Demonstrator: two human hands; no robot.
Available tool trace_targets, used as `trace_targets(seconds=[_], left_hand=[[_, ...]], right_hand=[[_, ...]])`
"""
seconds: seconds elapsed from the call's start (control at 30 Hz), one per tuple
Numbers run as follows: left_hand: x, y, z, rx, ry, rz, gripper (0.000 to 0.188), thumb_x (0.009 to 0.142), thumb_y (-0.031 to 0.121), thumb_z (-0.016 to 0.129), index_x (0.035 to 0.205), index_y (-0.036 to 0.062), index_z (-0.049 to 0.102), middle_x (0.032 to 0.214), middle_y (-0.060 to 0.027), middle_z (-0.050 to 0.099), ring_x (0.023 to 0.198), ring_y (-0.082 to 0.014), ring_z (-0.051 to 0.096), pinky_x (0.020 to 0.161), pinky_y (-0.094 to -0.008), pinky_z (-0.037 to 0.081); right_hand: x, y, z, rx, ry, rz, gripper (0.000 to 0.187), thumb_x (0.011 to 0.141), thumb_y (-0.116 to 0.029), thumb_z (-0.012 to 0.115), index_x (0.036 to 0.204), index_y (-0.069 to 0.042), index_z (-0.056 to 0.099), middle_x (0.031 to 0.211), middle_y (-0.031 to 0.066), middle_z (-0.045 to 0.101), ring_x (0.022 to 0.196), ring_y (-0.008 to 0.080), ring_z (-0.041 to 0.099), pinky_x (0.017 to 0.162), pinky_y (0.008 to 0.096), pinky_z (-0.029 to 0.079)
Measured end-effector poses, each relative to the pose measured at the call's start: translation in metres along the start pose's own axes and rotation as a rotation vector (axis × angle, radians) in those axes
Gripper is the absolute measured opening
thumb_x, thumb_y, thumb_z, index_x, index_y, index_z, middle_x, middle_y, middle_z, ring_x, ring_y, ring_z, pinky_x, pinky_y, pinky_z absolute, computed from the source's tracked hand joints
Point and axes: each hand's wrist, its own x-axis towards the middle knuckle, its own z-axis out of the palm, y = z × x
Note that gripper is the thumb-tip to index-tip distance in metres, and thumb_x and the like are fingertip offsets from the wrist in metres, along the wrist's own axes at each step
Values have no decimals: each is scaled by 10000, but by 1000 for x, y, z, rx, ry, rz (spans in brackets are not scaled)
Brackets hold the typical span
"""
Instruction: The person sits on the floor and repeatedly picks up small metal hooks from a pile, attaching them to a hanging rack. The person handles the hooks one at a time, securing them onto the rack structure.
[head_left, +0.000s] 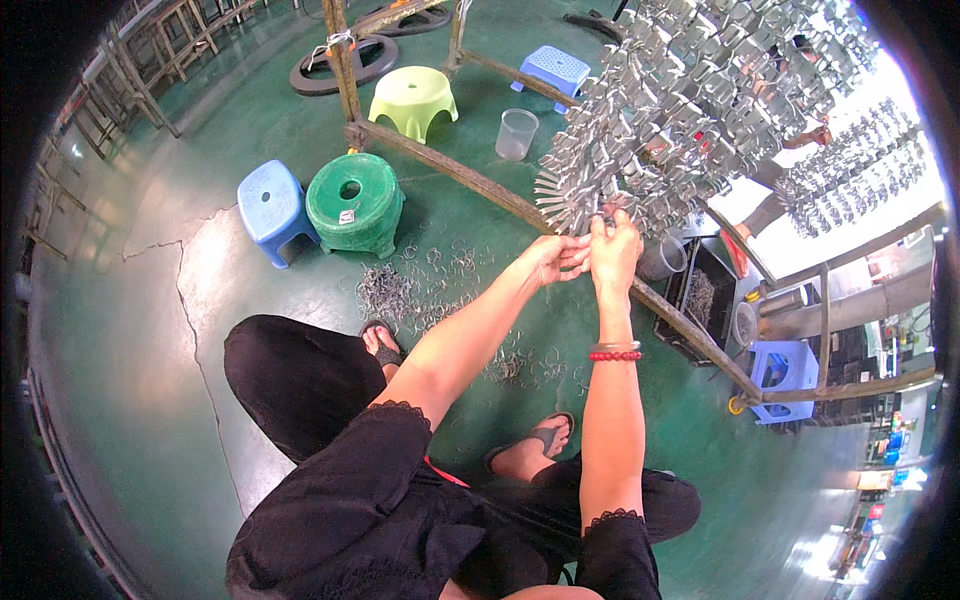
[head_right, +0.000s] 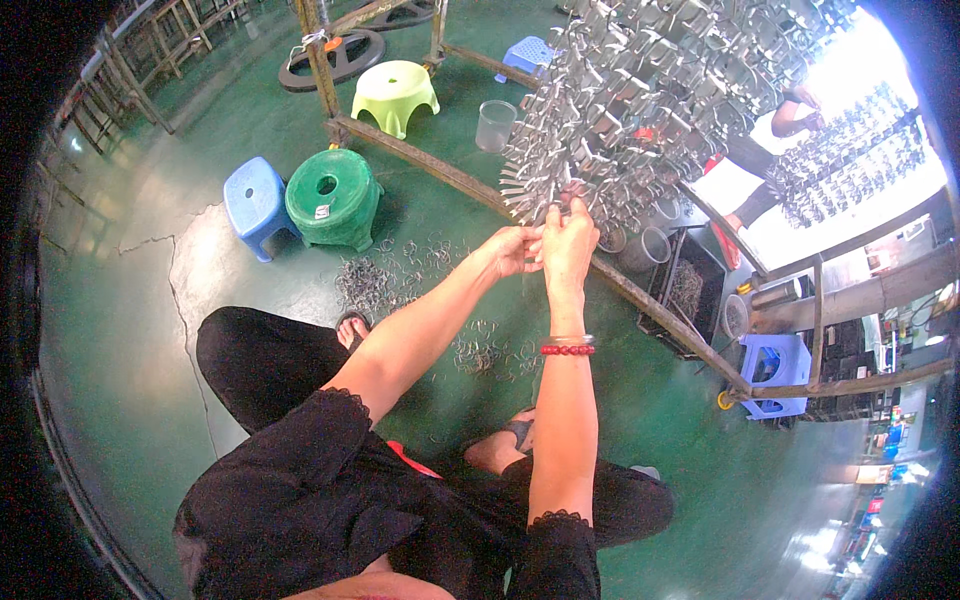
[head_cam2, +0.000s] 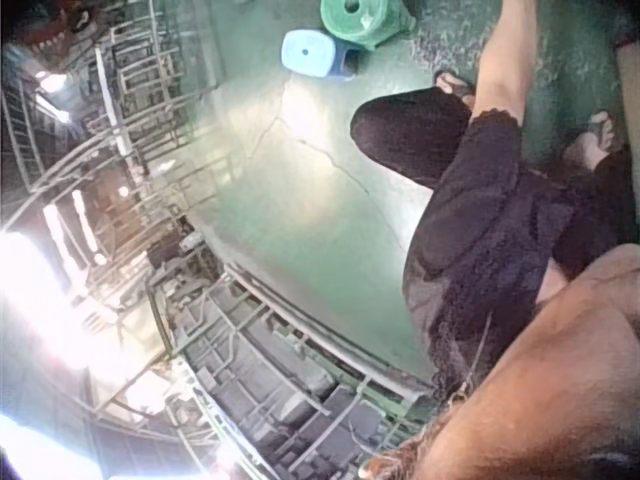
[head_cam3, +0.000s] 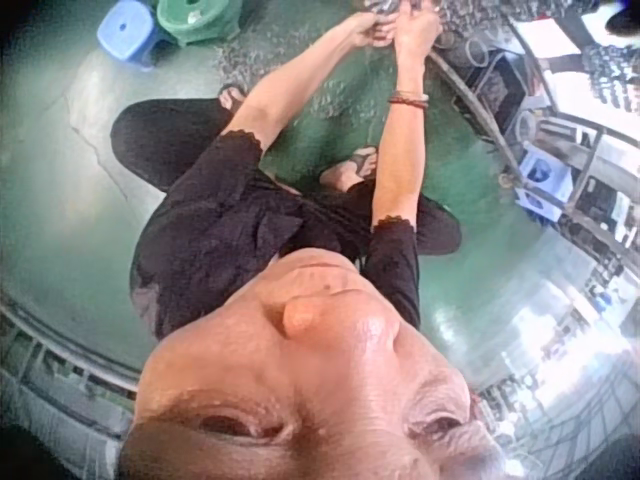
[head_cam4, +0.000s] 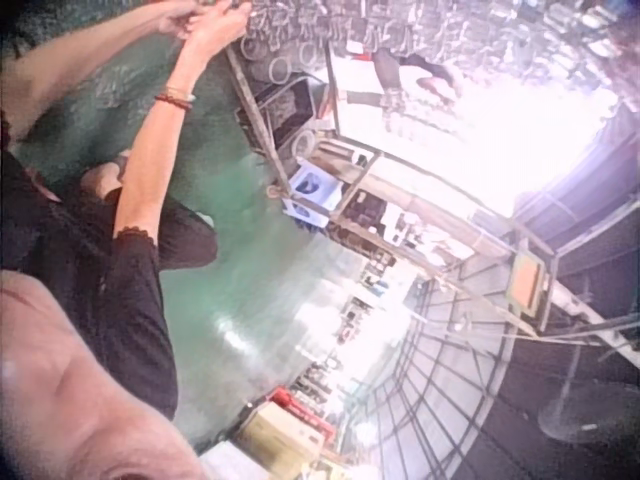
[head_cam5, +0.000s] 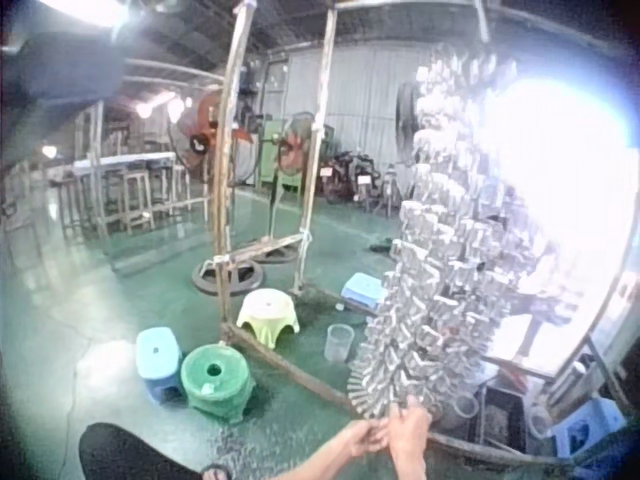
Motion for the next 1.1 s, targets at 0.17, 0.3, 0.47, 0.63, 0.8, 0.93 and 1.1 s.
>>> trace_targets(seconds=[0.17,0.3,0.47,0.63,0.8,0.93,1.1], left_hand=[[11,-2,-11,-33,20,10,84,872,194,581,851,120,612,766,25,615,711,-117,561,768,-394,453],[12,-1,-20,-29,-24,-6,127,882,211,581,911,95,623,913,-29,659,833,-165,608,737,-382,479],[-5,-15,-38,152,-42,-153,174,872,208,621,985,78,631,958,-64,650,862,-160,607,756,-368,505],[-43,-21,-38,109,-187,-117,273,909,231,573,1103,41,603,993,-69,643,860,-147,611,727,-300,523],[-64,-5,-22,-107,-332,-20,354,910,333,559,1097,36,603,953,-55,646,812,-132,615,653,-264,509],[-67,10,-5,-124,-334,-81,383,900,399,558,1023,43,622,849,-17,646,727,-104,610,537,-204,463],[-58,0,-7,-244,-473,-185,227,880,311,617,908,85,617,772,14,620,594,-59,532,472,-175,417]], right_hand=[[4,27,8,-108,28,-77,181,871,-120,571,869,61,562,617,180,627,474,259,625,376,348,462],[-1,24,1,-77,-65,-36,196,895,-156,559,938,35,576,605,102,631,414,139,582,311,248,367],[-3,16,-15,-11,-283,98,243,891,-178,566,998,40,552,598,96,621,394,116,552,305,205,304],[8,15,-34,43,-461,191,239,895,-193,560,992,25,545,610,96,626,402,112,549,314,206,316],[4,13,-35,109,-567,206,223,905,-196,548,1023,-9,524,567,46,578,397,85,506,330,192,298],[5,10,-42,29,-649,197,165,905,-199,543,991,-59,525,530,-22,487,381,41,385,362,190,260],[9,2,-46,-3,-776,179,127,899,-176,550,949,-62,528,541,-44,452,414,31,368,370,196,261]])
